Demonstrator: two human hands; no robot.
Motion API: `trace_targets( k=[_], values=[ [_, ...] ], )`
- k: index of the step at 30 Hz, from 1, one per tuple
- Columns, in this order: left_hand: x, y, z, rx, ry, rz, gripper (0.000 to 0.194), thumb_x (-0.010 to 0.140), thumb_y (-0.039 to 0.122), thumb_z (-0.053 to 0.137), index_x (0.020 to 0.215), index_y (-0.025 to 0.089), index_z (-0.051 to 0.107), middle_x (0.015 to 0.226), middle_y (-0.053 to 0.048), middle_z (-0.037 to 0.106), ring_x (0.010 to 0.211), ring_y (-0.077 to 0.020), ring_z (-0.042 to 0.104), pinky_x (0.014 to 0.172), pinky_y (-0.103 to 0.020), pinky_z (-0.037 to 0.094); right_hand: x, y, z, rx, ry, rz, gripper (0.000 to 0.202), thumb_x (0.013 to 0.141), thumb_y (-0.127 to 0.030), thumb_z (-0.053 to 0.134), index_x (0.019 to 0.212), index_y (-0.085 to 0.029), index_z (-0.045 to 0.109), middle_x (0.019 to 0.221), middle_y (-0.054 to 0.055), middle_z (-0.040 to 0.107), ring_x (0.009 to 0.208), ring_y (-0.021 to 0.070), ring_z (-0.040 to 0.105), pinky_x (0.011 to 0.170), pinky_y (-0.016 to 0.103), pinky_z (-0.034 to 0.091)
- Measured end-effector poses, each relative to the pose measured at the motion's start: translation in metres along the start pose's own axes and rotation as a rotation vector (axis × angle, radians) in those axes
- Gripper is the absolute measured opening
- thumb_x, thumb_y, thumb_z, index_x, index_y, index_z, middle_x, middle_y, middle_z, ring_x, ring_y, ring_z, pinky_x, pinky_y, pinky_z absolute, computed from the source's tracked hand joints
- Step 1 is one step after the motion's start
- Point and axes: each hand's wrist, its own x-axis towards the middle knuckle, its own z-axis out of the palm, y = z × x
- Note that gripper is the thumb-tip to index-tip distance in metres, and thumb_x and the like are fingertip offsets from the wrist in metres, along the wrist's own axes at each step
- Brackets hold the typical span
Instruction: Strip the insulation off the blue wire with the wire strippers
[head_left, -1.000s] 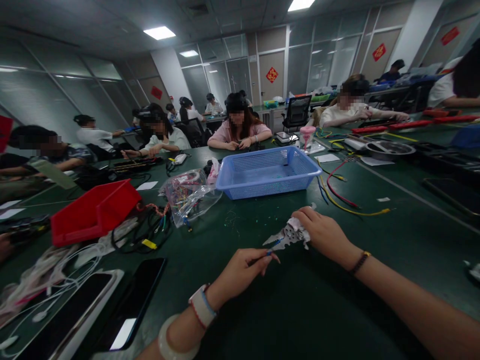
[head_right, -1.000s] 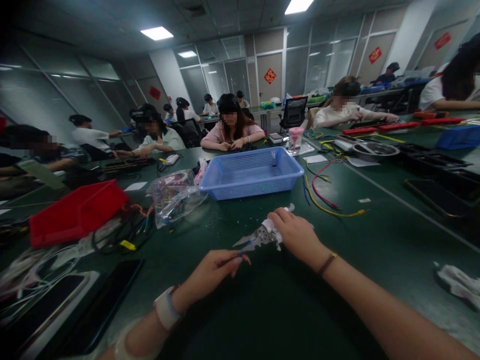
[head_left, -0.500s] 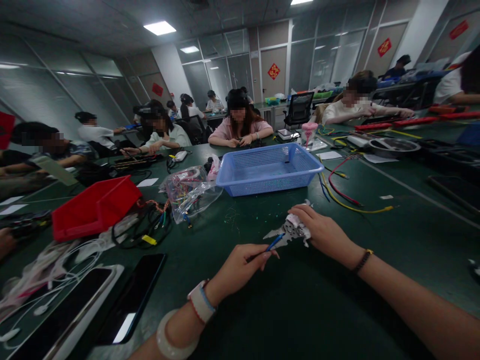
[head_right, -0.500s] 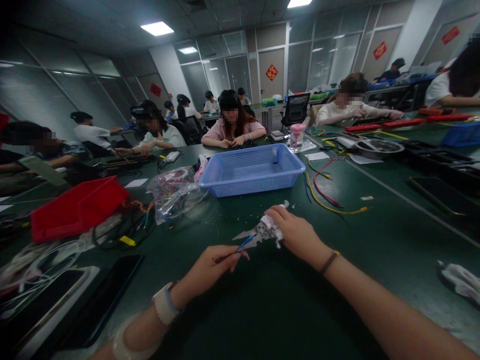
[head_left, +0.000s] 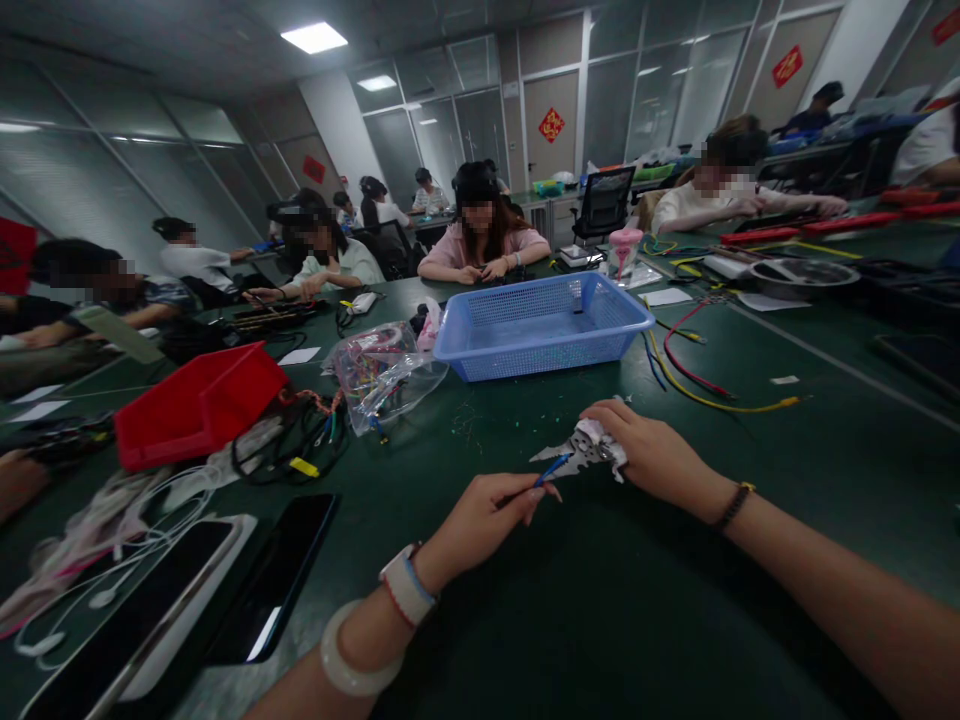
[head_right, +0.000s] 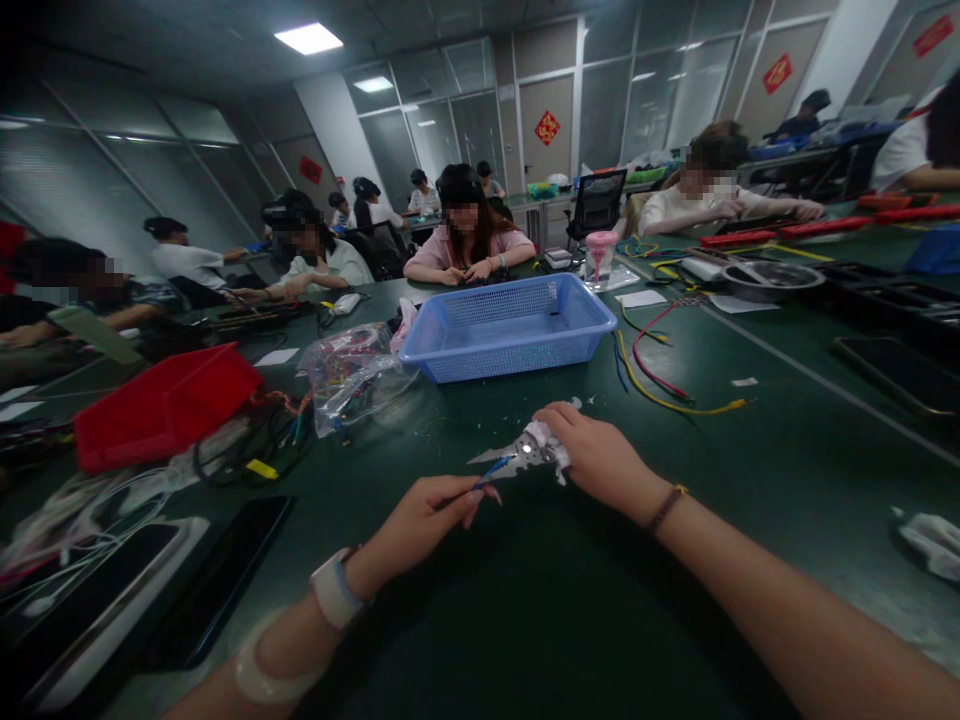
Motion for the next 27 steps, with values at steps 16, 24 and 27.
trace_targets(
  k=[16, 24, 27],
  values=[
    [0.0024, -0.0011, -0.0014, 0.051, 0.014, -0.011, 0.032, 0.095, 0.032, 0.044, 0.105, 0.015, 0.070, 0.065, 0.001, 0.055, 0.063, -0.0119, 0.050, 0.061, -0.022, 0.038, 0.0003, -0.0004, 0.0003, -0.128, 0.118, -0.010, 0.041, 0.080, -0.013, 0.049, 0.120, -0.017, 0.050, 0.123, 0.011, 0.057, 0.087, 0.0206, 0.061, 0.075, 0.035, 0.048],
    [0.0026, -0.0026, -0.0006, 0.052, -0.009, 0.000, 0.031, 0.095, 0.031, 0.045, 0.107, 0.017, 0.069, 0.067, 0.001, 0.055, 0.064, -0.0118, 0.050, 0.061, -0.022, 0.037, -0.0005, 0.0026, 0.0041, -0.066, 0.112, -0.012, 0.052, 0.077, -0.009, 0.047, 0.129, -0.019, 0.045, 0.134, 0.011, 0.050, 0.104, 0.0241, 0.059, 0.088, 0.041, 0.049],
    [0.0024, -0.0030, -0.0007, 0.057, -0.001, 0.002, 0.031, 0.095, 0.030, 0.044, 0.108, 0.018, 0.069, 0.068, 0.001, 0.055, 0.064, -0.0119, 0.051, 0.061, -0.022, 0.037, -0.0001, 0.0036, 0.0052, -0.079, 0.148, -0.018, 0.056, 0.075, -0.007, 0.048, 0.129, -0.018, 0.045, 0.134, 0.012, 0.051, 0.109, 0.0258, 0.057, 0.092, 0.043, 0.048]
  ],
)
